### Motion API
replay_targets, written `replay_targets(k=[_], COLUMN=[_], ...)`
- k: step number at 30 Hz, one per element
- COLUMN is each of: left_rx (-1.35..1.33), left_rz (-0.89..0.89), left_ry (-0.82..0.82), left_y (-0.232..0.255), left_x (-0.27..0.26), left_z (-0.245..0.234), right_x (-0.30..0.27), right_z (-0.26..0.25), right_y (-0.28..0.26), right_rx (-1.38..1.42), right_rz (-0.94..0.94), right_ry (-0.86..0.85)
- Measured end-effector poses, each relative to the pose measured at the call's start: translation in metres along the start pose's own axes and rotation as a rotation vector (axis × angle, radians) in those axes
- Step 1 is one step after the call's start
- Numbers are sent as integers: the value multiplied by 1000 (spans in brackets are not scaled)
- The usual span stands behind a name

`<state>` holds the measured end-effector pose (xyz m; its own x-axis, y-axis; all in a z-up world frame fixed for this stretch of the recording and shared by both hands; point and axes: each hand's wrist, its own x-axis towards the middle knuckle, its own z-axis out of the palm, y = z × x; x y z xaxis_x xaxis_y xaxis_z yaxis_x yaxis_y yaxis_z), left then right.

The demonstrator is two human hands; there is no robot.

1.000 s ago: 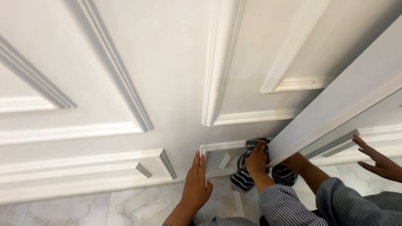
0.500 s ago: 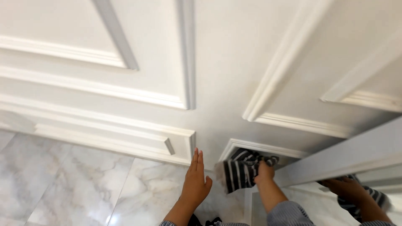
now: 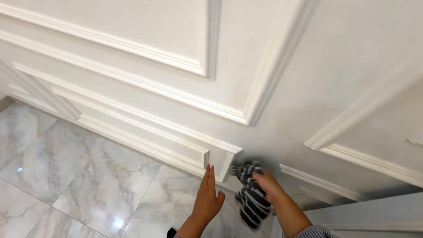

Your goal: Cleaning a window pane and decorative wall moldings using a striped cloth rag.

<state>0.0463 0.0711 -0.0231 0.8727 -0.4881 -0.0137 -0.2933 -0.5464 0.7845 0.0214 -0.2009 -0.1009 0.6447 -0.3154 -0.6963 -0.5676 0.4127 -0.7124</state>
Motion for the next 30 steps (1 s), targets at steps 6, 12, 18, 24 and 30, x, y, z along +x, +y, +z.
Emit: replay_targets(k=[6,12,18,24,30], left_rx=[-59,50,-139,-348,-789], left_rz=[29,107,-39,196,98], left_ry=[125,171,36,287,339], left_y=[-5,-9,8,-38,-54], left_x=[8,13,5,4,1], left_z=[-66,-140,-206,-236,-265], right_x=[-101,-158,-187,-192,-196], right_z=[117,199,274,329,365], right_y=[-77,-116,-124,-123,-118], right_rx=[-1120,-1055,-906,-888,-957], right_rz=[-686,-1035,-1179,-1280,-1138], right_ry=[-59,-161,-273,-190,-336])
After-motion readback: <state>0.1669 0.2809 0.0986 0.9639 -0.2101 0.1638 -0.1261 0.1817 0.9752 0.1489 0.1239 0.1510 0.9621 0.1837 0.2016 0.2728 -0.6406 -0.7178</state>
